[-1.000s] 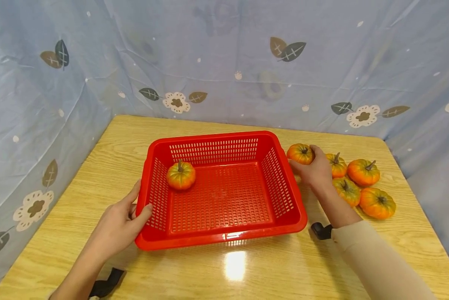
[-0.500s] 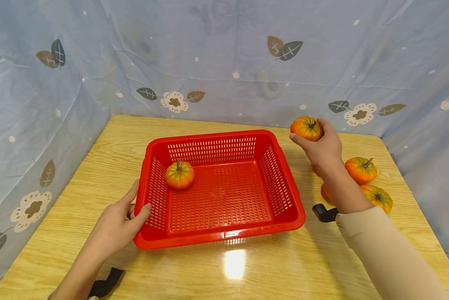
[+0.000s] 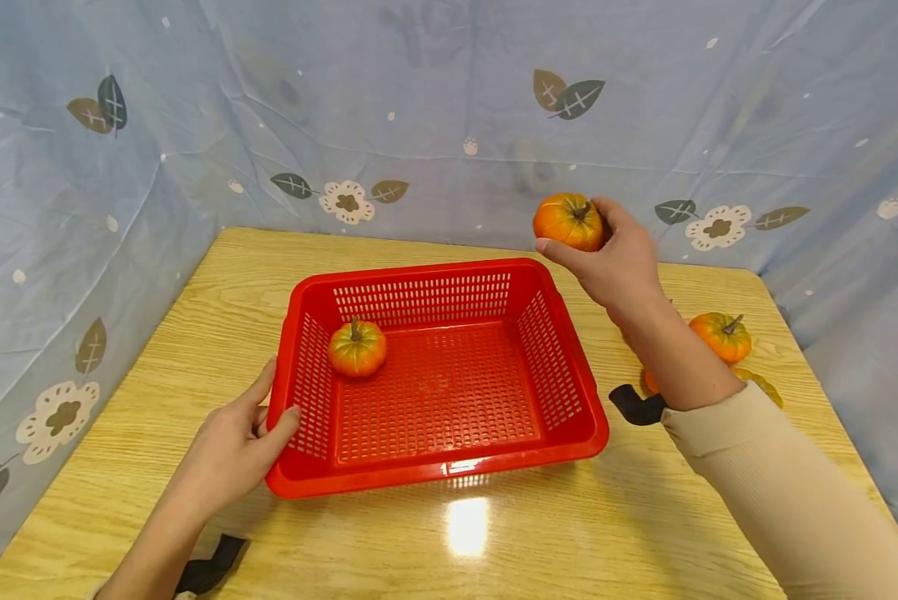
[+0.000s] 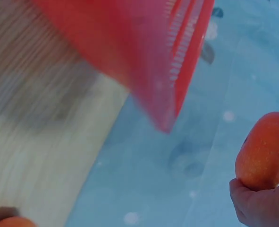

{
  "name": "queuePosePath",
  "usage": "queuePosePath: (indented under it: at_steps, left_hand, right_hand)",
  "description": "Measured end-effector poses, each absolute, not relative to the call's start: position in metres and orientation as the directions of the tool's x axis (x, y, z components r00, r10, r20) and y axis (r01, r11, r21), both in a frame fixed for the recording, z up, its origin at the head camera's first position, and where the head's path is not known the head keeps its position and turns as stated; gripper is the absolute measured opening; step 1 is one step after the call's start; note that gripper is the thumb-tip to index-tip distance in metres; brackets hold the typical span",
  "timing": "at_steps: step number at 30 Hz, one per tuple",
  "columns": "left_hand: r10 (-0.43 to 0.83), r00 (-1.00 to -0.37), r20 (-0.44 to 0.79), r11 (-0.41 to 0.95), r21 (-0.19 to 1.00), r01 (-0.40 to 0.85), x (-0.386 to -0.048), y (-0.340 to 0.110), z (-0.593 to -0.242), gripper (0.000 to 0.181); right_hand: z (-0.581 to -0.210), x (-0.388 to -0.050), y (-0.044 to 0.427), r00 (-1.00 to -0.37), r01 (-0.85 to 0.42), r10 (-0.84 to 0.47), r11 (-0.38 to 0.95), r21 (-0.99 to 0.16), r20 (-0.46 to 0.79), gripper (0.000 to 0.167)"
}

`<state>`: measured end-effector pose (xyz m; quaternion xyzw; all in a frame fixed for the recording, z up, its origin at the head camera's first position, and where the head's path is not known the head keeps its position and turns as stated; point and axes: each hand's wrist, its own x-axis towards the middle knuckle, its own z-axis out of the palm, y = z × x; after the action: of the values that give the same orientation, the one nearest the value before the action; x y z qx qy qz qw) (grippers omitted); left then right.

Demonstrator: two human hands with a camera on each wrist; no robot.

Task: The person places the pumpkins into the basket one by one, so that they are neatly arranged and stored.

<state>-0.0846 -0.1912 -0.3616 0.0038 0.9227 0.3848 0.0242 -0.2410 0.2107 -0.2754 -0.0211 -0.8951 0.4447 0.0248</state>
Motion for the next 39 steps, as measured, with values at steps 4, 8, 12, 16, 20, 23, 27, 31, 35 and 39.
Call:
queuePosePath:
  at_steps: [4,8,12,16,20,23,27,31,35,39]
  left_hand:
    - [0.024,-0.999,-0.042,0.703,0.711,-0.013,-0.085,-0.192,-0.362,0.077]
    - [0.023,-0.999,-0.044,0.714,0.7,-0.015,-0.086,-0.193,-0.362,0.076]
    - [0.024,-0.999,-0.046,0.721,0.693,-0.015,-0.087,-0.193,-0.361,0.076]
    - [0.024,-0.999,-0.049,0.717,0.697,-0.017,-0.088,-0.193,-0.362,0.076]
    - [0.024,-0.999,-0.048,0.715,0.699,-0.017,-0.087,-0.193,-0.362,0.076]
    - [0.025,-0.999,-0.043,0.714,0.7,-0.012,-0.087,-0.193,-0.362,0.076]
    - [0.03,-0.999,-0.039,0.715,0.699,-0.006,-0.087,-0.194,-0.363,0.076]
    - [0.033,-0.999,-0.03,0.718,0.696,0.003,-0.087,-0.194,-0.363,0.076]
    - [0.034,-0.999,-0.019,0.715,0.7,0.011,-0.087,-0.193,-0.363,0.076]
    - [0.033,-0.999,-0.013,0.706,0.708,0.014,-0.086,-0.193,-0.363,0.075]
  right_hand:
    - [-0.27,-0.241,0.192,-0.999,-0.051,-0.023,0.588,-0.808,0.046,0.094]
    - [-0.269,-0.244,0.174,-0.993,-0.103,-0.108,0.576,-0.811,0.05,0.094]
    - [-0.276,-0.248,0.157,-0.977,-0.169,-0.205,0.55,-0.818,0.063,0.09]
    - [-0.287,-0.25,0.144,-0.947,-0.228,-0.316,0.528,-0.818,0.06,0.084]
    - [-0.297,-0.25,0.132,-0.906,-0.275,-0.422,0.551,-0.788,0.021,0.088]
    - [-0.303,-0.249,0.125,-0.878,-0.297,-0.477,0.579,-0.76,-0.021,0.092]
    - [-0.311,-0.247,0.119,-0.846,-0.325,-0.529,0.611,-0.722,-0.068,0.094]
    - [-0.317,-0.245,0.114,-0.824,-0.346,-0.557,0.634,-0.691,-0.099,0.093]
    - [-0.326,-0.245,0.11,-0.826,-0.345,-0.55,0.669,-0.658,-0.127,0.091]
    - [-0.335,-0.246,0.107,-0.83,-0.336,-0.537,0.698,-0.633,-0.152,0.091]
